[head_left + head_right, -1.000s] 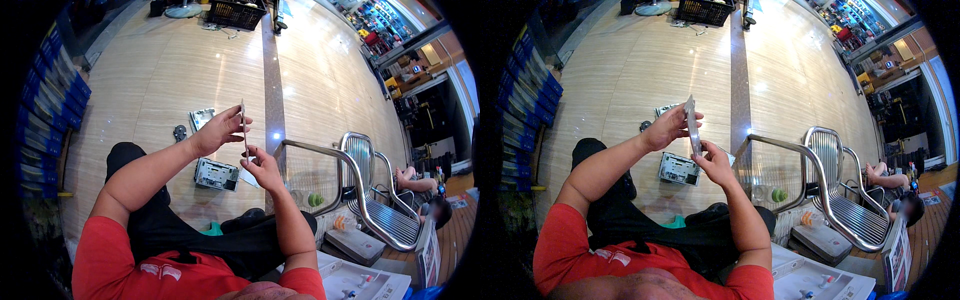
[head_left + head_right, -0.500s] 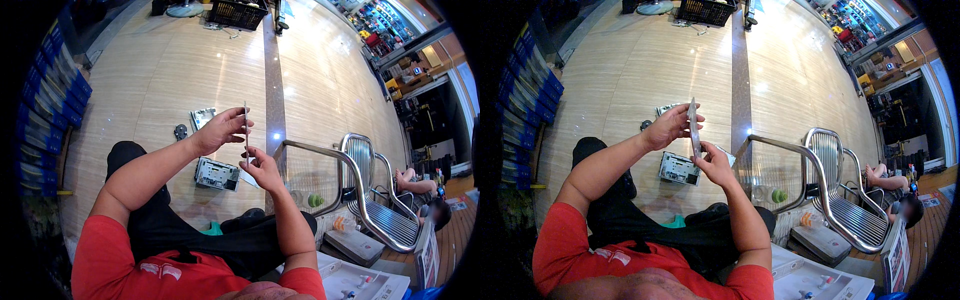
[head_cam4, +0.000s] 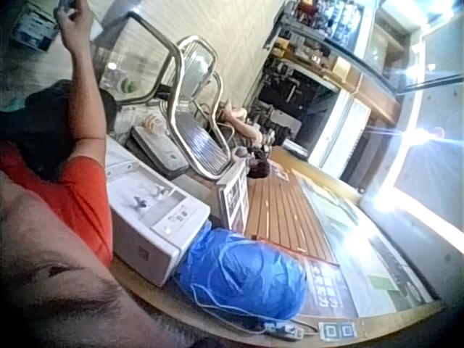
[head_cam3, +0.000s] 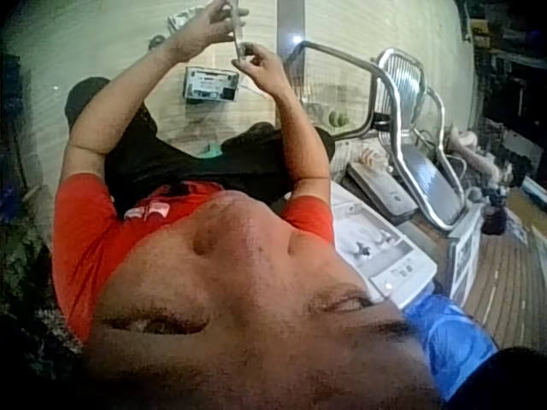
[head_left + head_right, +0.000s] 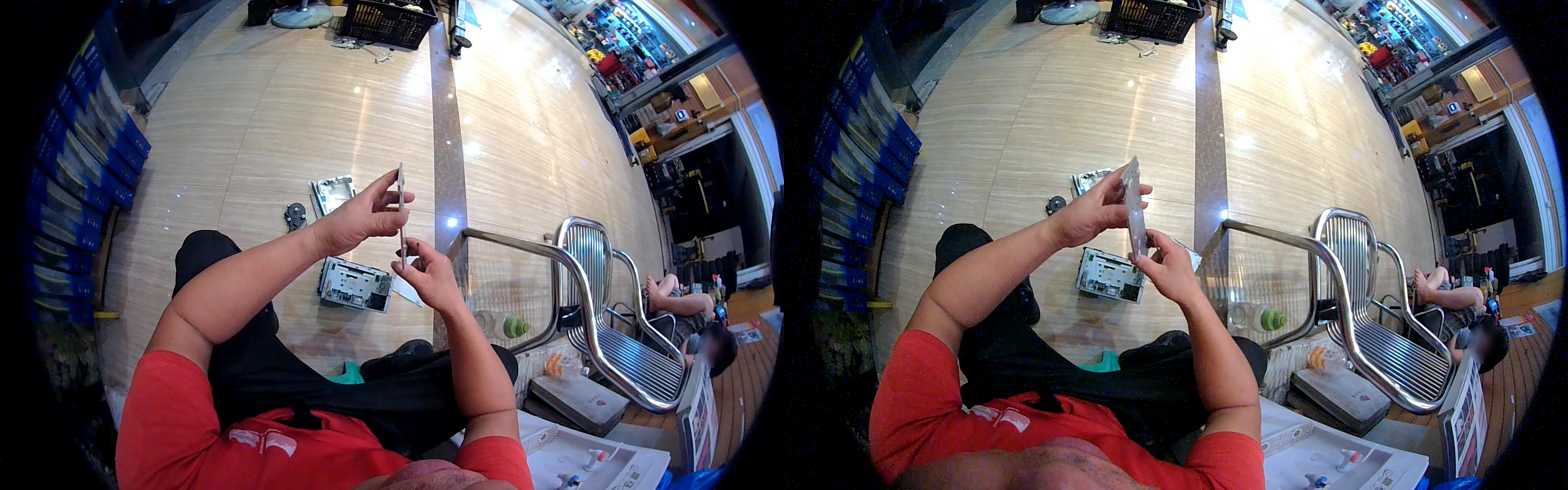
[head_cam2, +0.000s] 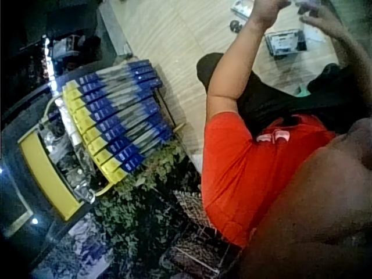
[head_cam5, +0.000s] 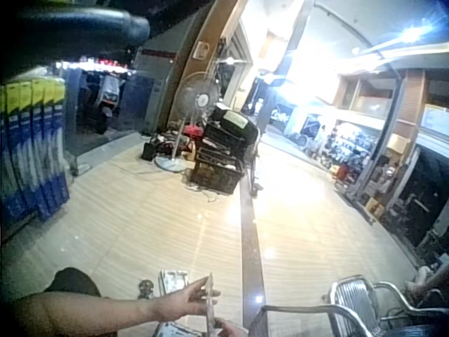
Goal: The person disassembles a car stereo unit by hand and with a small screwdriver, prying apart the metal casing and removing components while sitting on the floor.
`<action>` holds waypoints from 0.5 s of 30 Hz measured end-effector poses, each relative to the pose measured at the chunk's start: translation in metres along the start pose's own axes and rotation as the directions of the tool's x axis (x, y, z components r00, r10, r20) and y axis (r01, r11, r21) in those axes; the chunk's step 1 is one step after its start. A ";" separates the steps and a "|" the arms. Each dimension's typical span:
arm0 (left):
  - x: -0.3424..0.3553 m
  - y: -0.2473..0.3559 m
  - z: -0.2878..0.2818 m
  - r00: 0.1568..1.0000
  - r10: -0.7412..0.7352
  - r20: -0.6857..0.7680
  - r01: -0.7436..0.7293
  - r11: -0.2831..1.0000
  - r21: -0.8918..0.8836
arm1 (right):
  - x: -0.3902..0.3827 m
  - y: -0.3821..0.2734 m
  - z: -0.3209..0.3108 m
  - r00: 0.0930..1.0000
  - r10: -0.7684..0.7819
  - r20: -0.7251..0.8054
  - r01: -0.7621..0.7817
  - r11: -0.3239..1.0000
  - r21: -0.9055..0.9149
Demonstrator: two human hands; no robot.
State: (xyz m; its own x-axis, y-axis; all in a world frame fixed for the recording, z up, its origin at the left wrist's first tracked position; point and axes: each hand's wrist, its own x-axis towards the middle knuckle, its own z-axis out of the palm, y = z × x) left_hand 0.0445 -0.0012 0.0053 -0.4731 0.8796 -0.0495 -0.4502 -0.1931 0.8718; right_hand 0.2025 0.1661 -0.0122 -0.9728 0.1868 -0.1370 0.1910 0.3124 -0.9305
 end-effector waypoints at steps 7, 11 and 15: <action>-0.002 0.002 0.002 1.000 -0.013 0.011 0.013 1.000 0.018 | 0.001 0.001 0.000 1.000 -0.009 -0.001 0.009 1.000 0.003; -0.003 0.004 0.007 0.999 -0.001 0.034 -0.002 0.996 0.086 | 0.001 0.003 0.000 1.000 -0.009 -0.007 0.009 1.000 0.004; -0.007 0.004 0.013 0.999 -0.005 0.032 0.000 0.988 0.152 | 0.002 0.008 -0.001 1.000 -0.004 0.004 0.004 1.000 -0.005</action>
State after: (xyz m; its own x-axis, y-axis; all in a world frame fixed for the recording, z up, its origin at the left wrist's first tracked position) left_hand 0.0560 -0.0021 0.0158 -0.4461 0.8942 -0.0384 -0.3304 -0.1247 0.9356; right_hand 0.2022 0.1700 -0.0193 -0.9741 0.1819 -0.1344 0.1876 0.3178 -0.9294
